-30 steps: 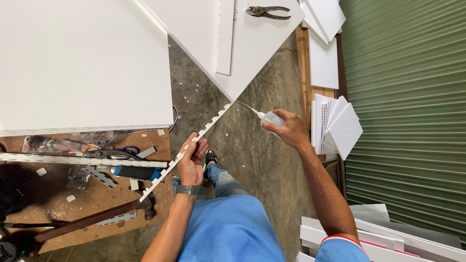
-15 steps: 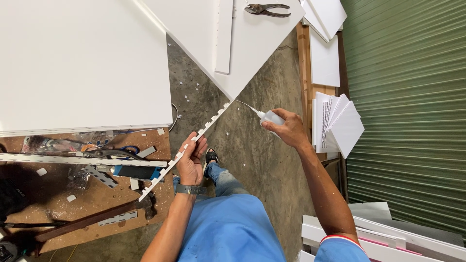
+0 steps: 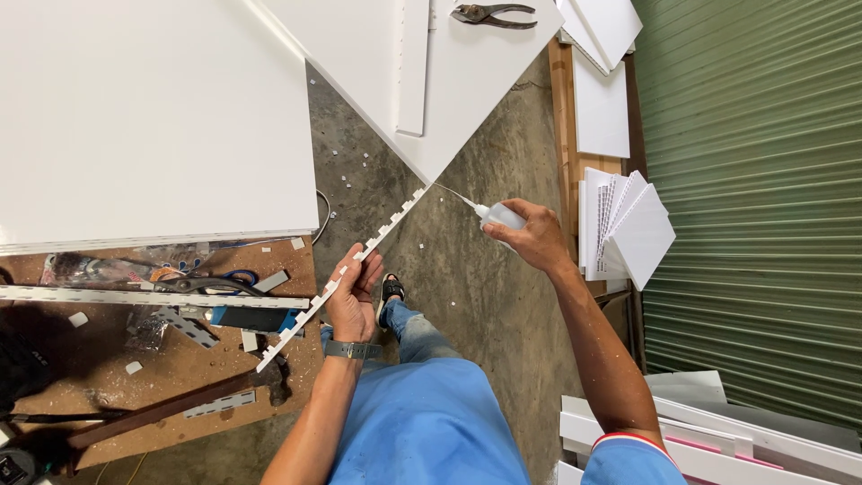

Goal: The person applies glue from a bottle to a white plastic strip and presses it onto the edge of a white panel. They repeat this process along the edge, then use pliers to trim excess material and a screwdriver to adjust the strip. Finally, they lift and reposition the panel on the workbench.

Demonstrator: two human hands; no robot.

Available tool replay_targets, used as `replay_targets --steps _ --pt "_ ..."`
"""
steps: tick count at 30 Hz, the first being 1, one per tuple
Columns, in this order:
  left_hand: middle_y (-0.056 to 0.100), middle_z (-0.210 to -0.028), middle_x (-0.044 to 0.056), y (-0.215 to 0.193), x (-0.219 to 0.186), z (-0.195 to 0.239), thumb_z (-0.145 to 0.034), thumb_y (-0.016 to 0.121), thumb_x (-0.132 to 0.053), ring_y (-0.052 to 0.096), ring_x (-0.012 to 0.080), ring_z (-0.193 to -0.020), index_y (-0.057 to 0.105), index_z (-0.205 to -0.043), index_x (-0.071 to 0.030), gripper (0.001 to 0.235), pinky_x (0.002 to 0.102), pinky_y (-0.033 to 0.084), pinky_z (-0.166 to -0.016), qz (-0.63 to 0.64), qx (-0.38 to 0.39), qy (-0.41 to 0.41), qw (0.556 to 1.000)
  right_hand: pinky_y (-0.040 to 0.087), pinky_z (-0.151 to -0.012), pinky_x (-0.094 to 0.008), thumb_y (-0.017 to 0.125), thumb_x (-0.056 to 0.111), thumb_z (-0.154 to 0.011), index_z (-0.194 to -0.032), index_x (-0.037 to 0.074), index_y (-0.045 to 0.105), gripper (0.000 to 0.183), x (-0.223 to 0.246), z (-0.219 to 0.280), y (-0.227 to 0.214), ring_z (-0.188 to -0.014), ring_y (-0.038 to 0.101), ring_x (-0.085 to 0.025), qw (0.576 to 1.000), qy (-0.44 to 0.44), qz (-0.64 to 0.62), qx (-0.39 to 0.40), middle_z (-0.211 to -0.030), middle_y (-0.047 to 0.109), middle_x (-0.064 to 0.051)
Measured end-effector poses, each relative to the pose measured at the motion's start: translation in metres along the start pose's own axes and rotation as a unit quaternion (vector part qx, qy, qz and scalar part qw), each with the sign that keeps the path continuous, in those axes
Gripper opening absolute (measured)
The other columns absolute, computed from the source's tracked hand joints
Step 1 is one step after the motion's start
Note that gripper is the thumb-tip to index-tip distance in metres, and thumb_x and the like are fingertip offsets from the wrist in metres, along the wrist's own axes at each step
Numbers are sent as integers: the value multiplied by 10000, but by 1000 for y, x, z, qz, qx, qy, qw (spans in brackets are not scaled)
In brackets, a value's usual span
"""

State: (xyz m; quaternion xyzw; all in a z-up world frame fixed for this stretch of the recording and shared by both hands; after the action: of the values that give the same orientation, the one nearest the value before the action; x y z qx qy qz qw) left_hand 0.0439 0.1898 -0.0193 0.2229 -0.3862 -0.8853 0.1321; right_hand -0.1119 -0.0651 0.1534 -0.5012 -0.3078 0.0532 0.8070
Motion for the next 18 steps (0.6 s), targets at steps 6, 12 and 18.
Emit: replay_targets --steps 6,12,18 --pt "695 -1209 289 0 -2 -1 -989 606 -129 727 307 -1082 573 -1348 107 431 371 610 -955 -6 -7 2 1000 634 -656 -401 815 522 -755 -1178 8 726 671 4 0 -2 -768 777 -256 1000 -4 7 3 -936 775 -192" --pt "692 -1207 289 2 -3 1 -987 612 -132 725 307 -1083 571 -1349 101 432 369 610 -956 1 -3 -2 1000 639 -652 -398 811 523 -754 -1193 6 715 684 7 0 -3 -768 778 -258 1000 4 9 2 -944 772 -194" --pt "696 -1208 282 3 -4 0 -983 616 -132 727 306 -1084 578 -1340 101 428 370 611 -958 -3 -5 -1 1000 634 -661 -385 816 517 -756 -1188 19 725 666 13 1 -7 -779 778 -248 1000 0 23 -2 -954 777 -185"
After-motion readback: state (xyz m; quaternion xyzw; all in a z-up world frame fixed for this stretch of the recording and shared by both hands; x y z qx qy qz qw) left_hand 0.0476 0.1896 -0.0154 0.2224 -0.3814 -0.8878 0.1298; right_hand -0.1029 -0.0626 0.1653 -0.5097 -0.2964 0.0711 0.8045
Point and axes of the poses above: each hand's wrist, its own z-axis away from the middle knuckle, its own y-axis out of the palm, x = y × z, the point moved 4 cm from there along -z, towards the middle knuckle
